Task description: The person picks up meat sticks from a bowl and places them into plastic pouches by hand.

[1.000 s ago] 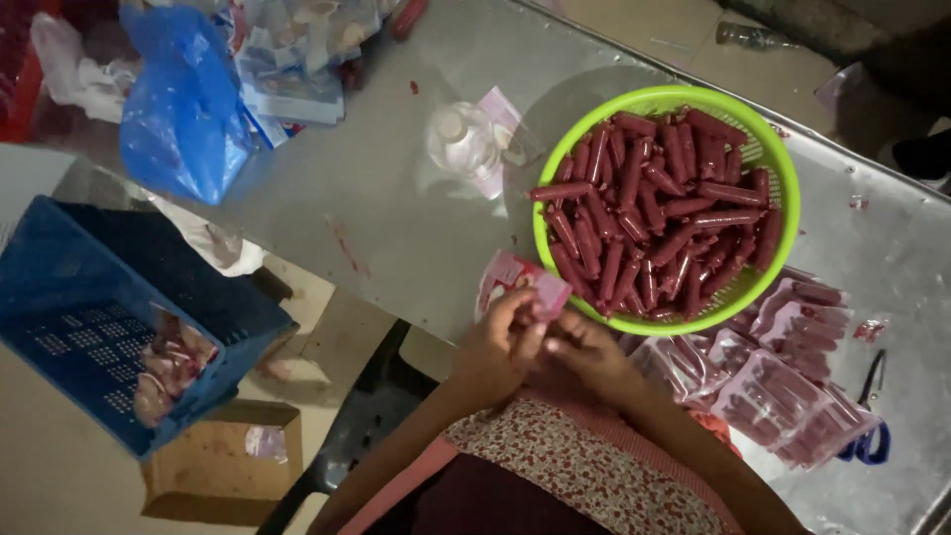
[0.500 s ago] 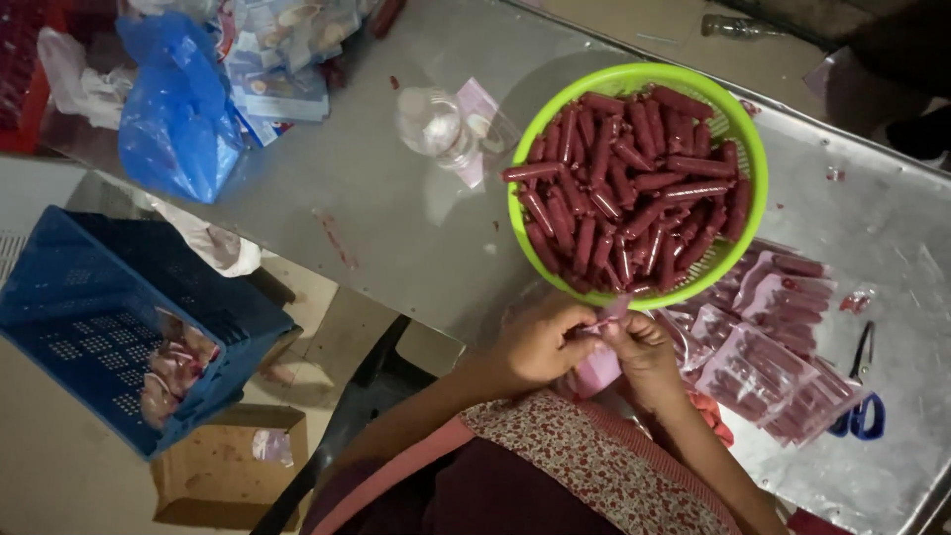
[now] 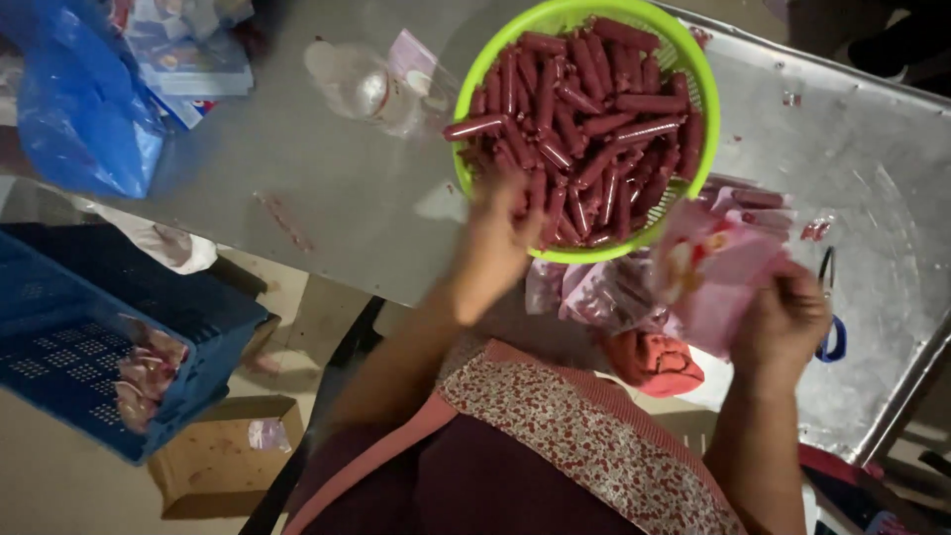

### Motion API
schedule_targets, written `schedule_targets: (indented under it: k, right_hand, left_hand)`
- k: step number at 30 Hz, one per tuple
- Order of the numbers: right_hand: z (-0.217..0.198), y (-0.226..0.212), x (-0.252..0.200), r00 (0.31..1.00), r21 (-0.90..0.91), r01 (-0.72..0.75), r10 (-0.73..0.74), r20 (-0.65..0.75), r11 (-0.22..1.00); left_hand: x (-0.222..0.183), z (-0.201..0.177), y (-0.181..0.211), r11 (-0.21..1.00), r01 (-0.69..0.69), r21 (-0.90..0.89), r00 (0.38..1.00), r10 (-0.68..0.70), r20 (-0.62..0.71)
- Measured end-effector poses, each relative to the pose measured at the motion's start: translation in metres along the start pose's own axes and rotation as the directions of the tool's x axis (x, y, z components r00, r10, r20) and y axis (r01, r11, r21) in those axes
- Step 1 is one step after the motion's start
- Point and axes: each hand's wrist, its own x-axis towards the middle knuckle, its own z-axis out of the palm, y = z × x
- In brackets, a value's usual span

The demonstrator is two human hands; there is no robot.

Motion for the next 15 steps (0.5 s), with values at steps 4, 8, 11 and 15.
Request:
schedule_targets:
  k: [4,8,11,15]
  right_hand:
    - [-0.004,-0.016,-0.005,0.991,-0.116,0.135,-0.136,-0.001,0.984]
    - [0.012,-0.012,-0.021,0.991,-0.134,0.109,-0.098,0.090,0.985]
    - [0.024,-0.019,-0.037,0.982,-0.104,0.045,-0.025,0.188,0.994]
    - [0.027,-0.023,-0.039,0.961,-0.141,0.019,0.020,0.275,0.990]
  left_hand:
    - [0.034,-0.002,-0.043,0.965,0.247,0.091,0.965,-0.236,-0.109]
    - [0.056,0.015,-0.035,0.934,0.354,0.059,0.934,-0.349,-0.071]
    - [0.069,0.025,-0.003,0.846,0.476,0.241,0.859,-0.506,0.080]
    - [0.078,0.039,0.013,0.815,0.508,0.279,0.804,-0.565,0.188]
